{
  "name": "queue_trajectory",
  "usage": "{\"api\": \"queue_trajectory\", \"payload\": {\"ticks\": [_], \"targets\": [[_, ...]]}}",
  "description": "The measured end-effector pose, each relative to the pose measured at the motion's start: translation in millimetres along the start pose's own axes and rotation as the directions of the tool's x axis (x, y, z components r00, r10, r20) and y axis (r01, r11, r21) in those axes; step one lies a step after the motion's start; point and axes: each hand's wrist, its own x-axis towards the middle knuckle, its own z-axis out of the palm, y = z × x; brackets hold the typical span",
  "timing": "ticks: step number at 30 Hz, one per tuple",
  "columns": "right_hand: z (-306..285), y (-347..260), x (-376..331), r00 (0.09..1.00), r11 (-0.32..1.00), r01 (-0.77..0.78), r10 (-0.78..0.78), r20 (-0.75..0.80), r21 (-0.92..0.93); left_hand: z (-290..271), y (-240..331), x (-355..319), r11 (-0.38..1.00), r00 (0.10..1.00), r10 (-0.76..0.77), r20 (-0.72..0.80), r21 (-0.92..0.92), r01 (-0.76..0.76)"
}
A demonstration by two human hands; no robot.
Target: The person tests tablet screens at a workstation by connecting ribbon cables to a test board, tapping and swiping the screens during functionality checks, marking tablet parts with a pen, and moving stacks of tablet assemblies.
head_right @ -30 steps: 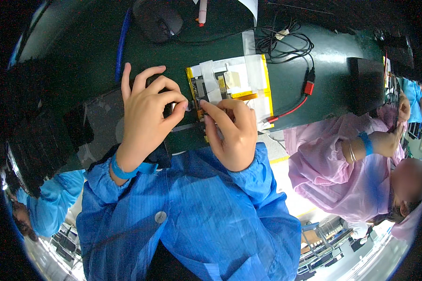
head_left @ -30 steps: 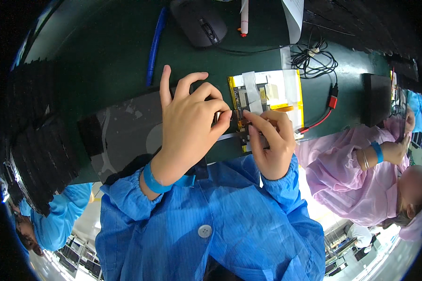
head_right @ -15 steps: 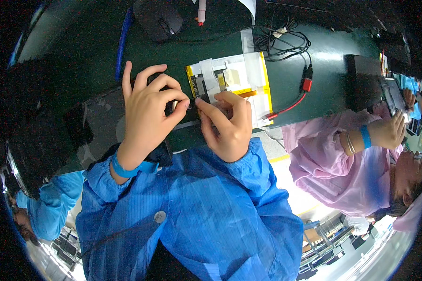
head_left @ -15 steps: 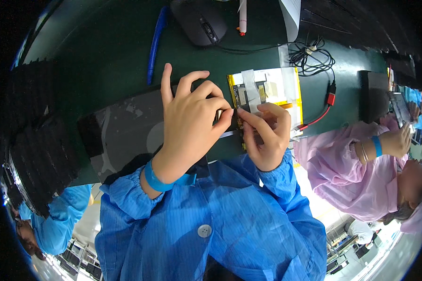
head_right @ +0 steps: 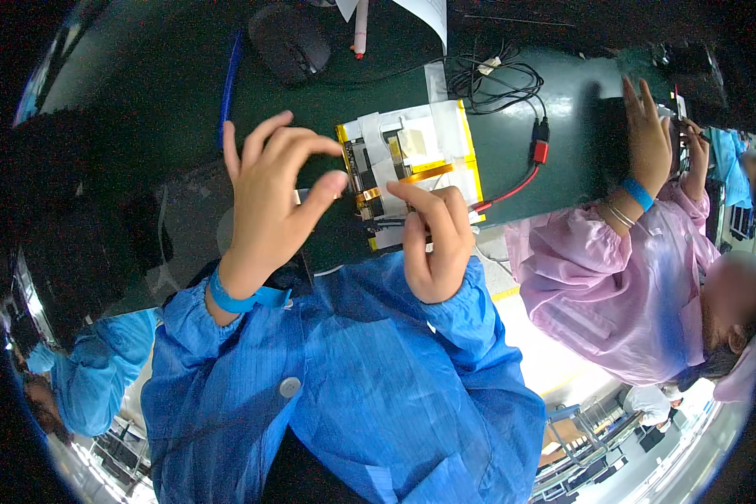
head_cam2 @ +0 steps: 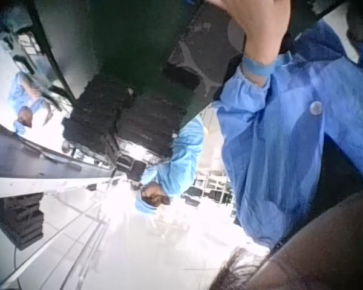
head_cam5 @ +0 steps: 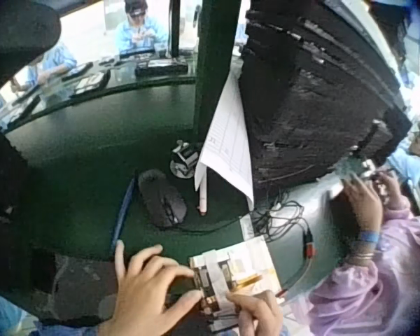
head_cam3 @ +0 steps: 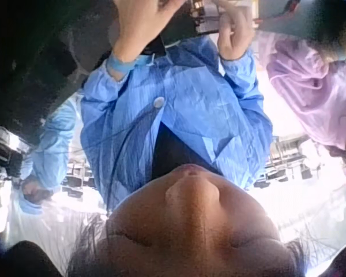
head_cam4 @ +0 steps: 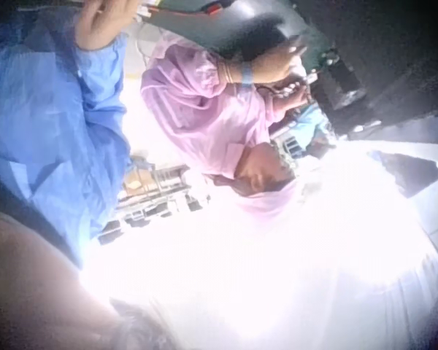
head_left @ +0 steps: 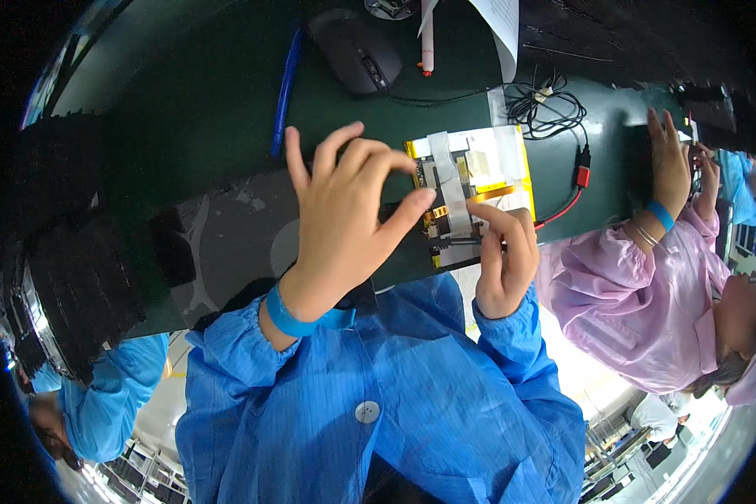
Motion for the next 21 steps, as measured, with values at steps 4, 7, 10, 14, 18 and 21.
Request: {"api": "queue_trajectory", "payload": {"ticks": [4,7,10,14,18,21], "targets": [[-3.1,-10.4,-2.0,0.984,0.960,-0.177,0.181,0.002,0.219,-10.4,23.6,1.1,0.975,0.988,0.148,0.042,-0.175,-0.138],[-6.1,-11.0,3.6,0.977,0.790,-0.189,0.213,0.028,0.584,1.1,36.9,-5.2,0.908,0.968,0.193,0.159,-0.402,-0.115],[-15.3,1.9,4.5,0.932,0.614,-0.353,0.298,0.206,0.706,7.6,30.7,-2.8,0.926,0.977,0.190,0.097,-0.348,-0.146],[2.3,8.7,8.1,0.934,0.721,-0.345,0.325,0.146,0.601,11.3,28.7,-0.1,0.974,0.976,0.211,0.053,-0.097,-0.205],[11.1,-1.9,17.2,0.974,0.922,-0.203,0.225,-0.029,0.328,6.6,32.6,0.8,0.979,0.984,0.171,-0.049,0.119,-0.164],[9.6,-9.2,19.3,0.967,0.902,-0.247,0.254,0.027,0.355,5.4,28.7,-2.2,0.981,0.983,0.167,-0.081,0.108,-0.158]]}}
